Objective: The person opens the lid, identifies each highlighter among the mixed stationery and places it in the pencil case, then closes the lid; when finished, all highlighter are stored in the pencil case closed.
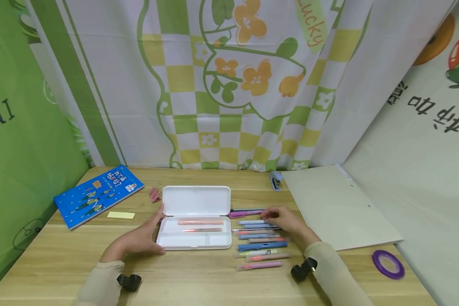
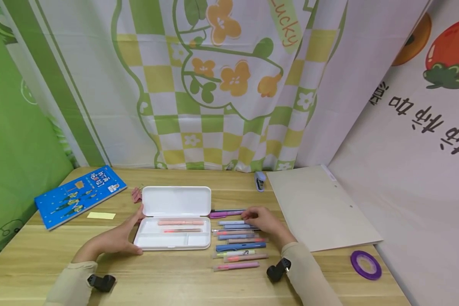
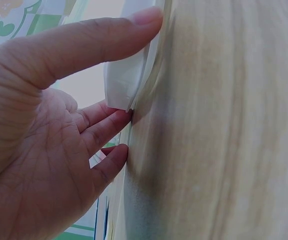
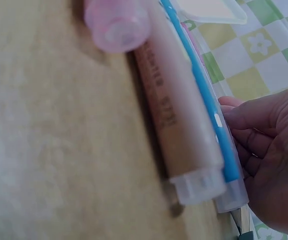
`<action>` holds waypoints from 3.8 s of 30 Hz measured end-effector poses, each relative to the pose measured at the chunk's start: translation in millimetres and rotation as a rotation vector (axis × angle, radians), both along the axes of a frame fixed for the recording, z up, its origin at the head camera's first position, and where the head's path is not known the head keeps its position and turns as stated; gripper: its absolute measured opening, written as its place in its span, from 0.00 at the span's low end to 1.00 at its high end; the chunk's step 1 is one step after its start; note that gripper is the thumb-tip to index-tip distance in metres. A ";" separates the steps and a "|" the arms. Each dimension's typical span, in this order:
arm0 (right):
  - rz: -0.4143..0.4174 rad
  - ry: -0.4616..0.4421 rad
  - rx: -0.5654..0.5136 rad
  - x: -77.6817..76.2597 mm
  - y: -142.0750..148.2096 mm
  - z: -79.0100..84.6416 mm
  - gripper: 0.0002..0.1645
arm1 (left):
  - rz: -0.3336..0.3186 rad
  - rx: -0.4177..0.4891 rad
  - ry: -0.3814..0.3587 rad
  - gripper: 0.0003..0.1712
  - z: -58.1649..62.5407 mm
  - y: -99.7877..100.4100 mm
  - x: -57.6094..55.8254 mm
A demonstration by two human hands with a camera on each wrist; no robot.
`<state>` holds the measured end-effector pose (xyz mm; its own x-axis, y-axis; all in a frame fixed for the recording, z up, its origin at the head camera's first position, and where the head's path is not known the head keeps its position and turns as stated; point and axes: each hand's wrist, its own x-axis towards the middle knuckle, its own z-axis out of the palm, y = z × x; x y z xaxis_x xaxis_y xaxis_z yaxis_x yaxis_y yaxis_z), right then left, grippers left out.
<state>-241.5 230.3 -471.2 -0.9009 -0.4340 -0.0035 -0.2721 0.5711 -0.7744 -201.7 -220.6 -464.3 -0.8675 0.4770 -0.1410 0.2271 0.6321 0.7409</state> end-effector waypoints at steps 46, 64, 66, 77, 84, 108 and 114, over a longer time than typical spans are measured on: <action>0.081 0.214 -0.088 10.8 -156.2 -0.9 0.04 | -0.012 -0.015 0.014 0.76 -1.5 -2.6 -1.5; -0.020 0.080 -0.217 7.3 -128.3 8.4 0.04 | -0.027 0.004 0.028 0.76 -0.6 -0.4 -0.2; -0.053 0.074 -0.243 5.1 -118.0 13.2 0.05 | -0.024 0.005 0.030 0.76 -0.6 -1.0 0.0; -0.106 -0.019 -0.235 5.6 -34.3 17.8 0.13 | -0.028 0.000 0.035 0.75 -0.8 -2.2 -0.8; -0.125 -0.086 -0.198 12.8 -6.3 8.7 0.11 | -0.026 -0.004 0.034 0.76 0.3 -1.4 -0.3; -0.140 -0.162 -0.167 18.6 1.8 -4.2 0.09 | -0.019 -0.017 0.027 0.75 -1.9 -2.7 -1.0; -0.217 -0.180 -0.187 19.9 -3.2 0.1 0.09 | -0.018 -0.020 0.025 0.76 -1.6 -2.3 -1.0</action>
